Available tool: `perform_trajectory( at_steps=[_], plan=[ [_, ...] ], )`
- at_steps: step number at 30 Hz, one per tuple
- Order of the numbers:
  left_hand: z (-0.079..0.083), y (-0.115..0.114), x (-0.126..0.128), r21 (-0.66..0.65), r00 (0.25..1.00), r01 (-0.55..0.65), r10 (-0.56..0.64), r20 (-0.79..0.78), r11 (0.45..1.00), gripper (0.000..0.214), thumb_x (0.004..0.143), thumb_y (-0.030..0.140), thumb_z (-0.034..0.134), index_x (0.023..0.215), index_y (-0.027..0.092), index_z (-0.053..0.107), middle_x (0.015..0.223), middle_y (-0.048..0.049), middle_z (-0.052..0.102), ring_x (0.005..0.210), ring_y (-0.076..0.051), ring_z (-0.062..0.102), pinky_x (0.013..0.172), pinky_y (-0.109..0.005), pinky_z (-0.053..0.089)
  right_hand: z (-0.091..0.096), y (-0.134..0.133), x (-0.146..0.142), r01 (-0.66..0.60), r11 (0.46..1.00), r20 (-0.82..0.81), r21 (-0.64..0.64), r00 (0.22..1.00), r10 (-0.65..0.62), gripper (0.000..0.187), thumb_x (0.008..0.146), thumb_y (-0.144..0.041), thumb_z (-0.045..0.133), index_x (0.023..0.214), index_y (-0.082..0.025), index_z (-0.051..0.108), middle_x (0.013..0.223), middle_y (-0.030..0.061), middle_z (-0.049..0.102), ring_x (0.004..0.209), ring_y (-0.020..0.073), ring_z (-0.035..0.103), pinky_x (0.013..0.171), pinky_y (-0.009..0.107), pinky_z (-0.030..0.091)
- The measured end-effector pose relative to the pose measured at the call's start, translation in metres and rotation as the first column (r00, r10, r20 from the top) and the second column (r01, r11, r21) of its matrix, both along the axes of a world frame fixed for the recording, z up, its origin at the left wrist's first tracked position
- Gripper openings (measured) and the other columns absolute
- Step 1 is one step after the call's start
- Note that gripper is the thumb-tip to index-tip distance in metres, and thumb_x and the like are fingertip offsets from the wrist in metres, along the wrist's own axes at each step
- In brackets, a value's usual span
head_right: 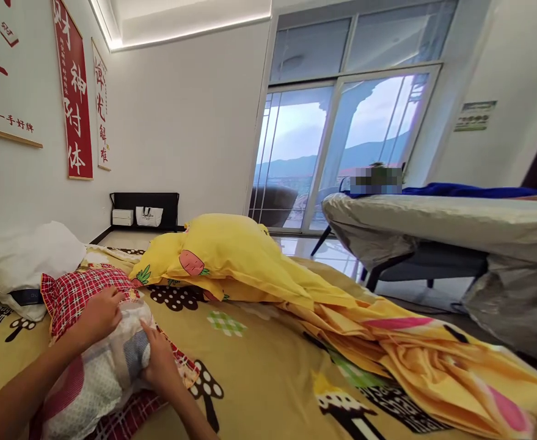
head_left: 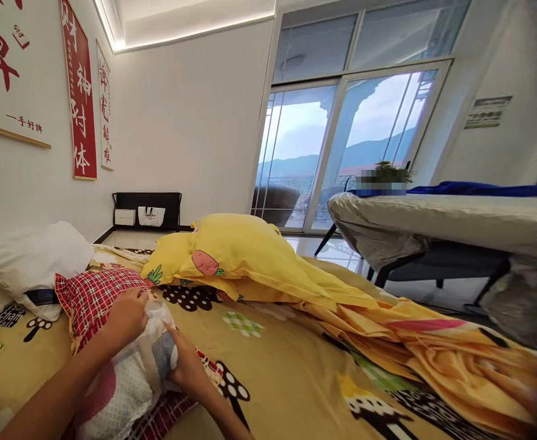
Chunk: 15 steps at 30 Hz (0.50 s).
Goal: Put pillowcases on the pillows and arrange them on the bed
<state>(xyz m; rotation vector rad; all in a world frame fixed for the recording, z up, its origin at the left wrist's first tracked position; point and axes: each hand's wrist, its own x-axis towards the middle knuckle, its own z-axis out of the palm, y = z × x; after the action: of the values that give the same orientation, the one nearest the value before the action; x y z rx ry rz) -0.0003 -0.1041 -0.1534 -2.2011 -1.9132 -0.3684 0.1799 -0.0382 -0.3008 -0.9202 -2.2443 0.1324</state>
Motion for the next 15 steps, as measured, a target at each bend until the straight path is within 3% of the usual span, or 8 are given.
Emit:
perform_trajectory(
  at_steps=[2, 6, 11, 15],
  plan=[
    [0.009, 0.042, 0.021, -0.07, 0.994, -0.045, 0.038, -0.1, 0.997, 0.035, 0.084, 0.015, 0.052, 0.118, 0.012, 0.059, 0.124, -0.0173, 0.059, 0.116, -0.029, 0.054, 0.096, -0.044, 0.045, 0.003, -0.01, -0.015, 0.028, 1.0, 0.007, -0.012, 1.0, -0.028, 0.088, 0.049, -0.008, 0.052, 0.137, -0.017, 0.049, 0.128, 0.0138, 0.059, 0.116, 0.0272, 0.056, 0.099, 0.04, 0.044],
    [-0.004, 0.089, 0.026, -0.149, 0.982, -0.133, 0.11, -0.155, 0.98, 0.026, 0.087, 0.023, 0.061, 0.11, 0.011, 0.063, 0.115, -0.0132, 0.064, 0.106, -0.026, 0.061, 0.089, -0.046, 0.051, -0.001, -0.036, -0.02, 0.026, 0.999, 0.041, 0.022, 0.999, -0.027, 0.081, 0.049, -0.009, 0.049, 0.129, -0.022, 0.058, 0.132, 0.0113, 0.057, 0.122, 0.0286, 0.052, 0.103, 0.045, 0.041],
    [-0.016, 0.098, 0.029, -0.144, 0.98, -0.085, 0.057, -0.192, 0.986, 0.03, 0.091, 0.036, 0.057, 0.11, 0.012, 0.062, 0.108, -0.0094, 0.065, 0.099, -0.02, 0.063, 0.089, -0.042, 0.052, -0.012, -0.048, -0.019, -0.048, 0.998, 0.006, 0.026, 0.999, 0.048, 0.078, 0.05, -0.007, 0.047, 0.125, -0.023, 0.061, 0.14, 0.0078, 0.052, 0.129, 0.0252, 0.047, 0.108, 0.043, 0.038],
    [-0.016, 0.093, 0.053, -0.169, 0.975, 0.012, -0.049, -0.216, 0.986, 0.024, 0.093, 0.031, 0.055, 0.103, 0.012, 0.065, 0.103, -0.0083, 0.068, 0.097, -0.02, 0.065, 0.087, -0.042, 0.053, -0.015, -0.032, -0.032, -0.125, 0.986, 0.041, 0.108, 0.992, 0.121, 0.078, 0.05, -0.008, 0.047, 0.127, -0.02, 0.06, 0.144, 0.0106, 0.048, 0.134, 0.0271, 0.043, 0.108, 0.046, 0.038]
  ],
)
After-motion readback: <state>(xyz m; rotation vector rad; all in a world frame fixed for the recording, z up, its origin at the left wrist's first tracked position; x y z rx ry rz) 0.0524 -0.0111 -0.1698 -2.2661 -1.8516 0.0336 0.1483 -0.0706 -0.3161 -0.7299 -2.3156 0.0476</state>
